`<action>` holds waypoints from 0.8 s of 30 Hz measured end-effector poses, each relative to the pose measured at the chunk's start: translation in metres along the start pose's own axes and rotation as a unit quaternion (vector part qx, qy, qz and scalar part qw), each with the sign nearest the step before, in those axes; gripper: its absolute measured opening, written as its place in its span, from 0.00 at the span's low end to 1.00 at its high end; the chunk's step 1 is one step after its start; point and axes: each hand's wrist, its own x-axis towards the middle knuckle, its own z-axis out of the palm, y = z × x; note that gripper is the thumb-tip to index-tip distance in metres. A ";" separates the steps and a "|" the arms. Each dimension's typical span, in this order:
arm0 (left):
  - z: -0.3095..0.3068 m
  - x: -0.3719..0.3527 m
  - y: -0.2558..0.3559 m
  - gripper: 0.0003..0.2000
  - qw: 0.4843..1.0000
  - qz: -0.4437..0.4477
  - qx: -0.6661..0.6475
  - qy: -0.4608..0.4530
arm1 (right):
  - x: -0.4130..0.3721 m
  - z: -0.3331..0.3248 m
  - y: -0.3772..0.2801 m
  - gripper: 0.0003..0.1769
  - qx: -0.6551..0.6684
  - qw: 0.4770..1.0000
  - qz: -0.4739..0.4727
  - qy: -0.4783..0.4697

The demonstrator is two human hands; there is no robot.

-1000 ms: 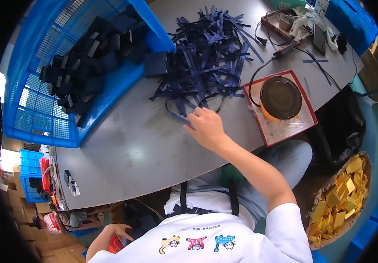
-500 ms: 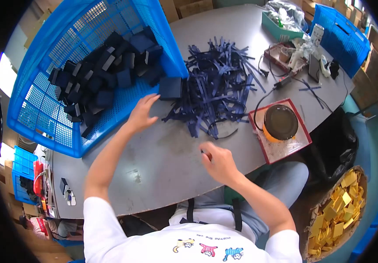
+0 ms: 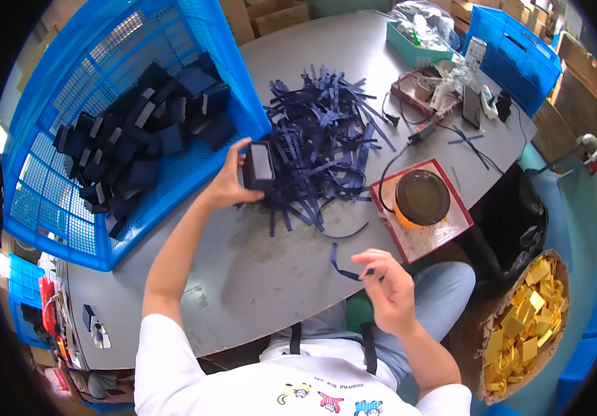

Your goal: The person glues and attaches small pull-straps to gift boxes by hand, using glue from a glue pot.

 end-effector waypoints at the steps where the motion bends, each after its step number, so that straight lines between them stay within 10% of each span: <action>1: 0.008 -0.013 0.017 0.56 0.990 -0.034 -0.125 -0.052 | 0.002 -0.001 0.000 0.04 0.065 0.998 0.011 0.012; 4: 0.040 -0.053 0.055 0.60 0.920 -0.044 -0.335 -0.197 | 0.007 -0.020 0.000 0.05 0.247 0.961 0.120 0.010; 10: 0.100 -0.120 0.120 0.61 0.774 -0.094 -0.438 -0.448 | 0.019 -0.059 -0.001 0.07 0.178 0.943 0.268 0.086; 20: 0.103 -0.078 0.108 0.34 0.741 0.019 -0.421 -0.523 | 0.036 -0.127 0.008 0.09 -0.014 0.932 0.287 0.220; 24: 0.121 -0.059 0.120 0.30 0.813 -0.049 -0.390 -0.430 | 0.048 -0.149 0.018 0.10 -0.068 0.922 0.306 0.227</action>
